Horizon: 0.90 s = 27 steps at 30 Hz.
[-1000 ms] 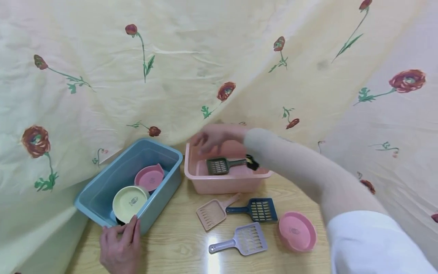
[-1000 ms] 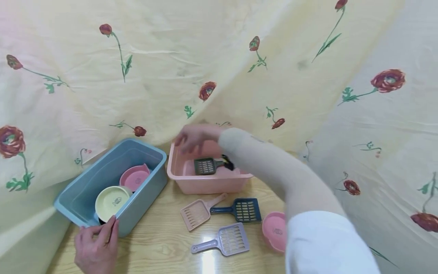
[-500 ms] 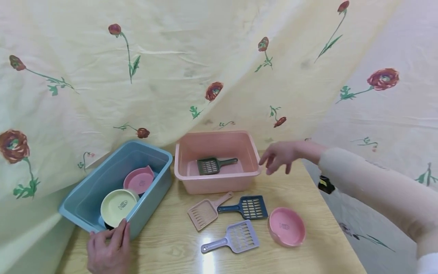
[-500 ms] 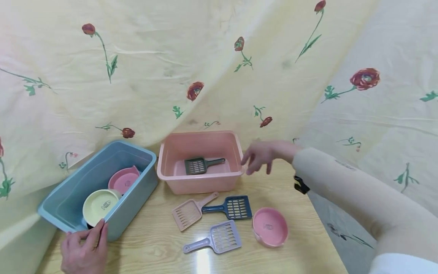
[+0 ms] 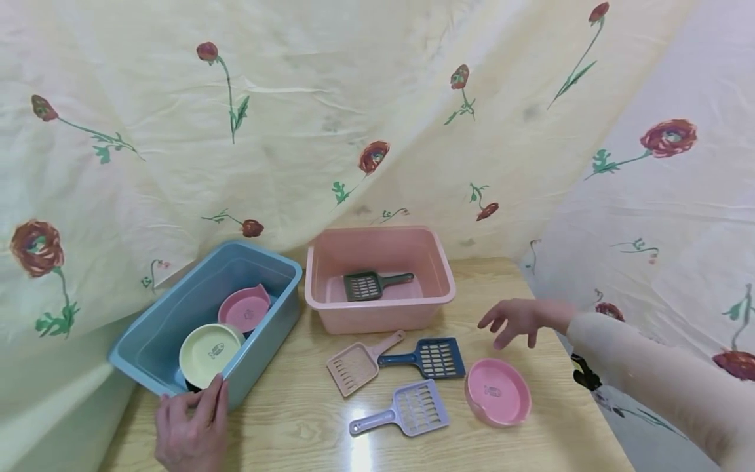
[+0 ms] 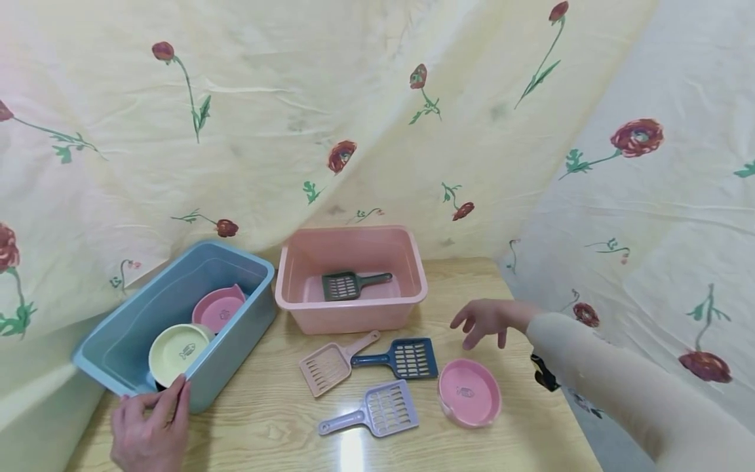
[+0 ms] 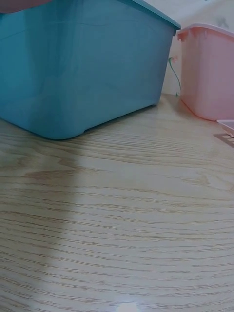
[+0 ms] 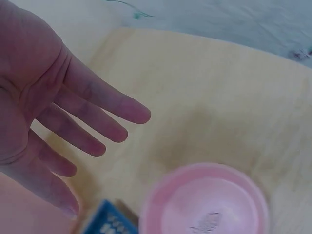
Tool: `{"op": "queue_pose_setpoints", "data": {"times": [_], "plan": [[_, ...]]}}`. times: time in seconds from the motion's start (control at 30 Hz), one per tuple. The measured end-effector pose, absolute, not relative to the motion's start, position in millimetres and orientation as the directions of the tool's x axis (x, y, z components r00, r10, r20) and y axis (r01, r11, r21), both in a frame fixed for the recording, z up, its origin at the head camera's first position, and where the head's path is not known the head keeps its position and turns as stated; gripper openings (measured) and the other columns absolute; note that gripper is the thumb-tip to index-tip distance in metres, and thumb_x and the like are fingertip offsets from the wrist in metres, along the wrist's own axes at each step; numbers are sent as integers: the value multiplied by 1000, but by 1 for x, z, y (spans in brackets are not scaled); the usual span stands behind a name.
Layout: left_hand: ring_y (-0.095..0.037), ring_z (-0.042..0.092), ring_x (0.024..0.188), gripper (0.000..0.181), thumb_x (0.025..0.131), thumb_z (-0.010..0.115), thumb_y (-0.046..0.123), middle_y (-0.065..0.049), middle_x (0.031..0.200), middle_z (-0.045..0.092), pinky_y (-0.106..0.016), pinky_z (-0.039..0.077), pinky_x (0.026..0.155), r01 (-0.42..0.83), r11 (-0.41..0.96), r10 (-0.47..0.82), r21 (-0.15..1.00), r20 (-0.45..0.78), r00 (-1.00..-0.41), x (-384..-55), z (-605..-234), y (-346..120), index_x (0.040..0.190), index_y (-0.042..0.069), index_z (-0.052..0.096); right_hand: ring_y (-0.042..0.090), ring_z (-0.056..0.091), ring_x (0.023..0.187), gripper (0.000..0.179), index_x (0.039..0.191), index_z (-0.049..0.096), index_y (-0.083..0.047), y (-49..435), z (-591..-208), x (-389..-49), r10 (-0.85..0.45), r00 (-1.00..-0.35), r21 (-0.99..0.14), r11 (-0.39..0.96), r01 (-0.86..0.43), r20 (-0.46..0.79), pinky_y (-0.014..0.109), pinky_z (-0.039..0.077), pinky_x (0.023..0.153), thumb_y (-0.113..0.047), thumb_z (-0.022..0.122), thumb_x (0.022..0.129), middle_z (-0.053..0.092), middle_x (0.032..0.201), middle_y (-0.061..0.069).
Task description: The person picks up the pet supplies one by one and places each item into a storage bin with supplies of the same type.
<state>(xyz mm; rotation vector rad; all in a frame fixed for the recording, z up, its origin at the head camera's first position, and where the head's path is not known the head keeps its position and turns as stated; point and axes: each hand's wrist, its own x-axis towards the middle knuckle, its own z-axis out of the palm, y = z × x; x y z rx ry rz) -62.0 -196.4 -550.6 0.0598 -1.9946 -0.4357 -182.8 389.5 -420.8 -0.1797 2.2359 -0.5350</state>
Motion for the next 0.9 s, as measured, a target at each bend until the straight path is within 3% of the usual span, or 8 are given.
{"op": "queue_pose_setpoints", "data": {"times": [0.13,0.23,0.4,0.6,0.9], "plan": [[-49,59,80,44,106,63,46,-17,79,60,-72,50,105,158,931,-238,328,876,-418,-64,-553,-196,98,8,85,38,69,118,54,144,64,-5,397,-443,-175,-304,-652,-449,891,63,-695,51,66,63,-11,82,93,64,137,28],[-49,59,81,43,106,64,46,-17,79,60,-67,49,110,164,929,-241,332,879,-412,-64,-553,-196,98,8,85,36,70,115,51,142,65,-5,400,-456,-169,-278,-640,-442,890,108,-716,52,66,64,-7,79,93,66,132,24],[-48,59,83,42,106,64,44,-17,82,61,-61,44,117,158,930,-233,332,864,-446,-62,-551,-194,101,8,85,31,75,107,46,138,66,-9,404,-479,-163,-229,-617,-418,890,180,-753,49,67,64,-7,79,93,70,126,13],[-47,59,82,42,106,63,45,-16,81,61,-70,48,108,152,933,-229,325,865,-447,-62,-550,-194,101,9,85,25,75,101,47,133,69,-16,410,-502,-160,-179,-626,-413,875,251,-759,45,66,64,-18,87,89,72,122,7],[-46,58,81,44,107,63,46,-16,81,60,-70,49,107,143,939,-226,313,873,-431,-63,-551,-195,99,9,85,25,74,95,46,136,68,-10,415,-511,-155,-195,-646,-461,845,271,-738,45,67,65,-5,79,92,70,112,7]]}}
